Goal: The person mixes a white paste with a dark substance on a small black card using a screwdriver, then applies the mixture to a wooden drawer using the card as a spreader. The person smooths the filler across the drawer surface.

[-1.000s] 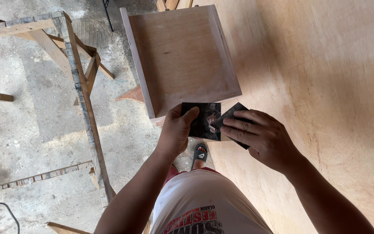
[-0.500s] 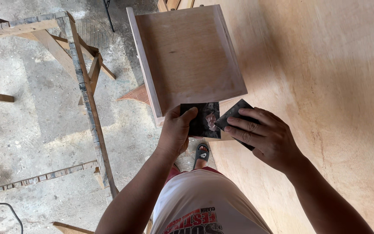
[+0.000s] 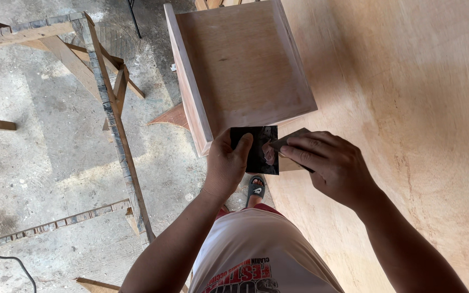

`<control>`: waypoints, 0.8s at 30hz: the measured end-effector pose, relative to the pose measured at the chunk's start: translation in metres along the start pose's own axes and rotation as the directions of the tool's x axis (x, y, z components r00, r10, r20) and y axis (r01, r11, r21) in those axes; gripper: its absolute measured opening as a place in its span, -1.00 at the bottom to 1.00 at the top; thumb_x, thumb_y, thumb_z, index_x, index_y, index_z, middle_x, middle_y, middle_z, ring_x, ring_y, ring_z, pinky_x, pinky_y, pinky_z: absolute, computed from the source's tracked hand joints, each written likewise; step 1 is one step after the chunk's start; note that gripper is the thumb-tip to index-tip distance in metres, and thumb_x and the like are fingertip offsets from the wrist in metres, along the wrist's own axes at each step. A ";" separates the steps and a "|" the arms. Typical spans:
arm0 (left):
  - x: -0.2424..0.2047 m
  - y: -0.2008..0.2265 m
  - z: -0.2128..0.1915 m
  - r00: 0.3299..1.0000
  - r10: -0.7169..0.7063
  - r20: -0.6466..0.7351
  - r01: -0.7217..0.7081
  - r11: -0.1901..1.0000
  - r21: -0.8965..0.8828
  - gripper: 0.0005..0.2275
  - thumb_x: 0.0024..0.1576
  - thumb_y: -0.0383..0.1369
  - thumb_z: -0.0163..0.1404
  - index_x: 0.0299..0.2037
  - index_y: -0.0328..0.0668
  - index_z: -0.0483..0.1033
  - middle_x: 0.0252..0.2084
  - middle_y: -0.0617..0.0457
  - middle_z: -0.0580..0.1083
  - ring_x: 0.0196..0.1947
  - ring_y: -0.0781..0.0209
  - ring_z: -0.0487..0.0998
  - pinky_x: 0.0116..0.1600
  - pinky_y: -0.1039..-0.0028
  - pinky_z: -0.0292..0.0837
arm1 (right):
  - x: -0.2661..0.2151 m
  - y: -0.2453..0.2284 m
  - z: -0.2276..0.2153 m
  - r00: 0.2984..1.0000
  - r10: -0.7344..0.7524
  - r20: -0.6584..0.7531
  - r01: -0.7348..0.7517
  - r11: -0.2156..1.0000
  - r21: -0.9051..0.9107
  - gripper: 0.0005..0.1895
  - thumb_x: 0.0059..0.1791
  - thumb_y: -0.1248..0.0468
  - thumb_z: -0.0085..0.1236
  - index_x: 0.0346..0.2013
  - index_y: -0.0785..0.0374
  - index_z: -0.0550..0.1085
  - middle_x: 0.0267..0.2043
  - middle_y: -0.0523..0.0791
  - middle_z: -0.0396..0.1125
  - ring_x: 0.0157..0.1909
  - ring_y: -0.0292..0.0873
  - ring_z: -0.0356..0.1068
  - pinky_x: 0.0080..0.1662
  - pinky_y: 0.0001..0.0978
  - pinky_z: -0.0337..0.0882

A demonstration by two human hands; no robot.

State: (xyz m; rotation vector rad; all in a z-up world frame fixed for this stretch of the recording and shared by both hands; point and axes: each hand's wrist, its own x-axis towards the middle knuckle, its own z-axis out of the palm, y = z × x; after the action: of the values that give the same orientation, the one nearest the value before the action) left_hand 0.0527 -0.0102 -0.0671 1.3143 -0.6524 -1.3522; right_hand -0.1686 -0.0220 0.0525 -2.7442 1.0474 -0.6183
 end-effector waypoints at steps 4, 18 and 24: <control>0.000 0.002 0.003 0.999 -0.046 -0.008 0.044 0.991 -0.129 -0.86 0.19 -0.42 0.07 -0.28 -0.42 0.52 -0.50 -0.12 0.48 -0.50 0.15 0.57 -0.45 0.28 0.64 | 0.001 -0.014 0.001 0.997 -0.072 -0.011 0.072 0.997 0.034 -0.55 0.00 0.51 0.02 0.03 -0.02 0.62 0.11 -0.21 0.50 0.15 -0.02 0.45 0.11 -0.13 0.46; 0.000 -0.007 -0.015 0.966 -0.232 0.116 0.259 0.890 -0.376 -0.81 0.12 -0.45 0.16 -0.23 -0.51 0.49 -0.51 -0.20 0.49 -0.59 -0.10 0.63 -0.56 0.16 0.61 | 0.002 -0.019 -0.001 0.995 -0.096 0.018 0.095 0.994 0.059 -0.48 -0.04 0.54 -0.06 0.01 -0.06 0.63 0.20 -0.24 0.46 0.29 0.03 0.36 0.30 -0.01 0.33; -0.007 -0.005 -0.020 0.971 -0.205 0.124 0.235 0.917 -0.323 -0.81 0.12 -0.44 0.15 -0.23 -0.52 0.50 -0.50 -0.20 0.48 -0.56 -0.14 0.63 -0.53 0.12 0.63 | 0.002 -0.025 0.000 0.995 -0.090 0.034 0.089 0.995 0.035 -0.42 -0.06 0.58 -0.10 0.04 -0.06 0.62 0.21 -0.24 0.46 0.29 0.03 0.36 0.29 0.02 0.35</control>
State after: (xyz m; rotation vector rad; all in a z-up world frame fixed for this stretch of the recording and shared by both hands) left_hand 0.0684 0.0032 -0.0746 1.0777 -0.3157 -1.6316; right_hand -0.1520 -0.0039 0.0595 -2.7750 0.9021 -0.5911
